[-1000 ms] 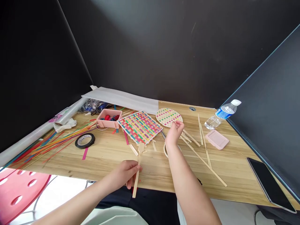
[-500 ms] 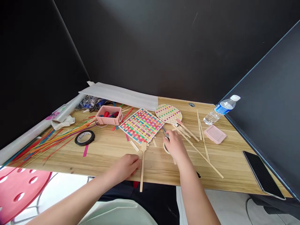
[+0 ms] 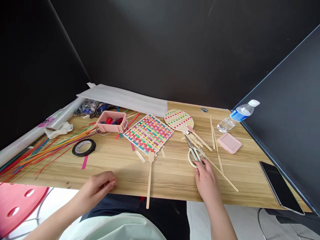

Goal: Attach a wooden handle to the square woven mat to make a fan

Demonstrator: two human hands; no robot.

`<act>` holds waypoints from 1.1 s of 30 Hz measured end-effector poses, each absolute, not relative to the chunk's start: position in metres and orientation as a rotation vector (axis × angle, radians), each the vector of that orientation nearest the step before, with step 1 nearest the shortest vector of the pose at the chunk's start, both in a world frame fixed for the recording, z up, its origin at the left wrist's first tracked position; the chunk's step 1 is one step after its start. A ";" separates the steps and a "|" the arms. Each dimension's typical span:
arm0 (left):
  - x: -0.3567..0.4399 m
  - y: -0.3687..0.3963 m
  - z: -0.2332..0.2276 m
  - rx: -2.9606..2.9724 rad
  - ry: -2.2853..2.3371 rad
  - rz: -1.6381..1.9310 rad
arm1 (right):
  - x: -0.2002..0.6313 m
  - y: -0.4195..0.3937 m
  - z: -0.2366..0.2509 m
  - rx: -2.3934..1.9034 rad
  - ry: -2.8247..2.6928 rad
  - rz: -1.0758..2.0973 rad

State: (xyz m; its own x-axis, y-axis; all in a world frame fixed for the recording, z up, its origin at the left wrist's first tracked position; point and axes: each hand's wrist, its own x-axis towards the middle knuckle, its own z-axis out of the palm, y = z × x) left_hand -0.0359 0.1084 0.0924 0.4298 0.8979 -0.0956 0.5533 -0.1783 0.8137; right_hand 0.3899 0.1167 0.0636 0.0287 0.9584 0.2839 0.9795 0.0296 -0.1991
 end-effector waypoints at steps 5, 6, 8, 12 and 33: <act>-0.040 0.107 0.101 1.624 1.153 0.544 | 0.420 0.112 0.068 -1.961 -1.696 -0.255; -0.036 0.108 0.103 1.662 1.131 0.538 | 0.428 0.112 0.069 -2.023 -1.649 -0.305; -0.026 0.110 0.107 1.800 1.090 0.544 | 0.447 0.114 0.066 -2.163 -1.623 -0.333; 0.002 0.109 0.106 2.184 0.870 0.539 | 0.481 0.124 0.056 -2.217 -1.620 -0.111; 0.098 0.117 0.082 2.720 0.690 0.449 | 0.488 0.093 0.060 -2.212 -1.553 -0.499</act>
State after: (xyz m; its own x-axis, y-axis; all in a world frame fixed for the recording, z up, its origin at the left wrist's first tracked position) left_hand 0.0976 0.1168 0.0820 0.8361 0.5009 0.2236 0.4075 -0.8400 0.3581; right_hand 0.4875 0.0930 0.0600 0.3223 0.8055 0.4974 0.9444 -0.3097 -0.1105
